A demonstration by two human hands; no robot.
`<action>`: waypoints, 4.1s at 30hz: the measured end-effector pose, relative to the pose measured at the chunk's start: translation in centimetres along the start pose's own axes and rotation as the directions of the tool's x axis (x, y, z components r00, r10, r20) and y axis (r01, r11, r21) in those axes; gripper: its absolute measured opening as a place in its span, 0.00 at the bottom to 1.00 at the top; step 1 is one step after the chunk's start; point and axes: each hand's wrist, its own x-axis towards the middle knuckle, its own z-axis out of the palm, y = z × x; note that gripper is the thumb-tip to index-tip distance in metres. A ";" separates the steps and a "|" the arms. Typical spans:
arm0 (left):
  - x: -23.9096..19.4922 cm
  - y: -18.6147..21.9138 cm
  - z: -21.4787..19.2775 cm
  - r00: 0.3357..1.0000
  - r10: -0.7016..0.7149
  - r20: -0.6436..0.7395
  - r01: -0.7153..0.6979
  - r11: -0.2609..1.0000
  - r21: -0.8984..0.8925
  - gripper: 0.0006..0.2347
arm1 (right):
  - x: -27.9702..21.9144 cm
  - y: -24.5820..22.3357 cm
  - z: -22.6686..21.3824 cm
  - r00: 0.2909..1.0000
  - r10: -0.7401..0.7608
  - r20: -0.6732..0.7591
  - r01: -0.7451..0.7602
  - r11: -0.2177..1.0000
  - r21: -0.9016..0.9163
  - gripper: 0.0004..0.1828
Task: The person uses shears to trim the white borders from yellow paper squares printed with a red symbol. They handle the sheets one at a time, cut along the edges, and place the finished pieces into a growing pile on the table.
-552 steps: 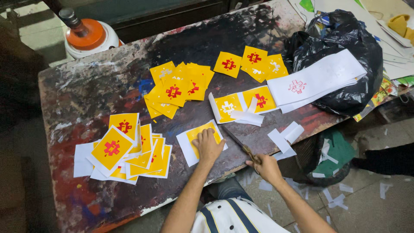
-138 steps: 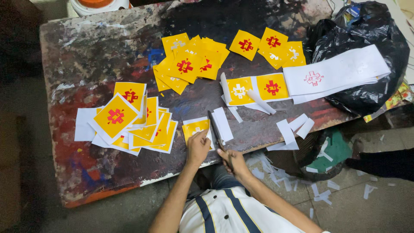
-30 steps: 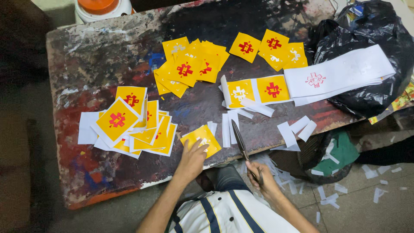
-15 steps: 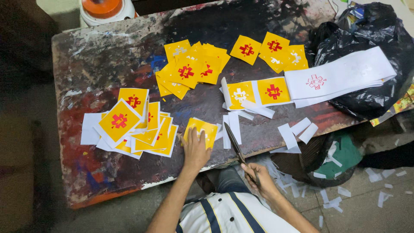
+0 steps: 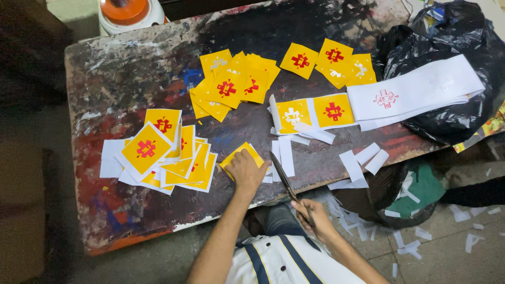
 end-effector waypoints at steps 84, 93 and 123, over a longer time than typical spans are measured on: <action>5.4 -5.3 11.3 0.963 -0.067 0.262 0.264 0.034 -0.964 0.10 | 5.0 -1.7 5.2 0.997 -0.007 -0.071 -0.007 0.980 -0.197 0.27; 5.7 -5.4 12.0 0.965 -0.060 0.256 0.259 0.035 -0.965 0.11 | 6.0 -4.2 5.2 0.999 -0.029 -0.024 0.021 0.964 -0.267 0.30; 4.3 -4.1 -0.3 0.825 0.142 -0.547 -0.372 0.865 -0.336 0.09 | 1.7 -4.0 -2.0 0.995 -0.031 -0.095 0.026 0.998 -0.050 0.20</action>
